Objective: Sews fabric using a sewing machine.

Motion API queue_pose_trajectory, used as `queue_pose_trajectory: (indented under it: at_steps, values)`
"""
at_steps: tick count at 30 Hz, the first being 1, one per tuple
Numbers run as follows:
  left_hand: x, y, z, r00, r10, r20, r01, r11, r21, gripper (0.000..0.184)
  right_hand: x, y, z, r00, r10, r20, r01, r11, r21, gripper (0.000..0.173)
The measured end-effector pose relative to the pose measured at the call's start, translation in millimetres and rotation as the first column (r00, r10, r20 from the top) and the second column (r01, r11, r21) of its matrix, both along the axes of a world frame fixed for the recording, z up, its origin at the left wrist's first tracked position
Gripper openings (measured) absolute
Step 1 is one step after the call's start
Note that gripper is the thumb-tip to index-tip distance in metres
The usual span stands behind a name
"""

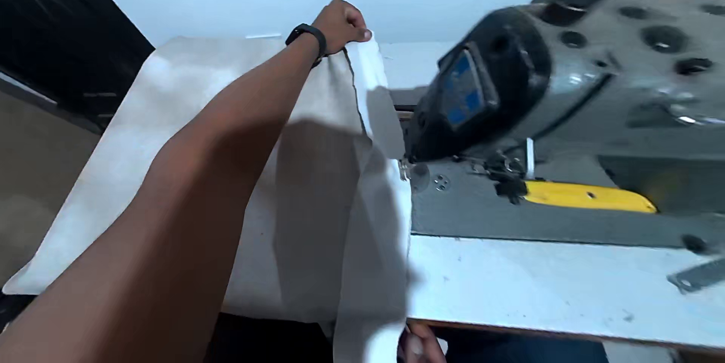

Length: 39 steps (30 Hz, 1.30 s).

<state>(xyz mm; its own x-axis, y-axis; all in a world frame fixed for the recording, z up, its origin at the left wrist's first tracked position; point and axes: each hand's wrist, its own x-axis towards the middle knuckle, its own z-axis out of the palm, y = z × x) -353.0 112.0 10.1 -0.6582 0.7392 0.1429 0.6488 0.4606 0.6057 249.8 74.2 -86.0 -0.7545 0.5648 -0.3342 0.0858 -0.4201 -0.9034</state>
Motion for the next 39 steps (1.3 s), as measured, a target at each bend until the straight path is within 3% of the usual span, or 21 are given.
queue_pose_trajectory:
  at_steps: [1,4,6,11,13,18,25,33,39]
  values:
    - [0.2,-0.1,0.7,1.0,-0.003,-0.023,0.003,1.0,0.008,0.029,-4.6,0.5,-4.1,0.999,0.01,-0.045,-0.011,1.0,-0.011,0.027]
    - [7.2,0.4,-1.4,0.997,0.015,-0.072,-0.013,1.0,0.022,0.028,-9.4,-9.2,7.1,0.982,0.107,-0.158,-0.118,0.991,-0.057,0.04]
    - [15.6,0.3,1.4,0.994,0.056,-0.09,-0.053,0.998,0.026,0.028,-11.2,-15.2,16.2,0.977,0.103,-0.188,-0.123,0.988,-0.097,0.038]
    - [63.2,-9.3,27.2,0.995,0.09,-0.038,-0.09,0.996,-0.002,0.029,-0.8,-20.0,26.2,0.995,0.035,-0.096,-0.041,0.997,-0.058,0.031]
    - [81.4,-9.5,40.7,0.994,0.109,0.007,-0.109,0.992,-0.065,0.032,1.1,-26.4,40.4,0.992,0.064,-0.11,-0.07,0.996,-0.059,0.039]
    - [89.7,-3.2,41.1,0.982,0.189,0.014,-0.187,0.977,-0.105,0.036,-27.2,-51.1,83.2,0.991,0.123,-0.056,-0.129,0.982,-0.134,0.02]
    - [91.3,2.0,39.8,0.962,0.273,-0.018,-0.273,0.953,-0.128,0.034,-24.4,-34.7,62.5,0.996,0.066,-0.056,-0.069,0.996,-0.062,0.024]
    - [97.8,4.3,44.6,0.965,0.253,-0.064,-0.26,0.957,-0.128,0.029,-47.6,-14.7,50.1,0.992,-0.108,0.069,0.099,0.988,0.12,0.023]
    - [90.9,0.9,42.5,0.979,0.201,-0.024,-0.203,0.971,-0.13,0.034,-47.6,-11.7,52.1,0.991,-0.131,0.012,0.126,0.973,0.193,0.017]
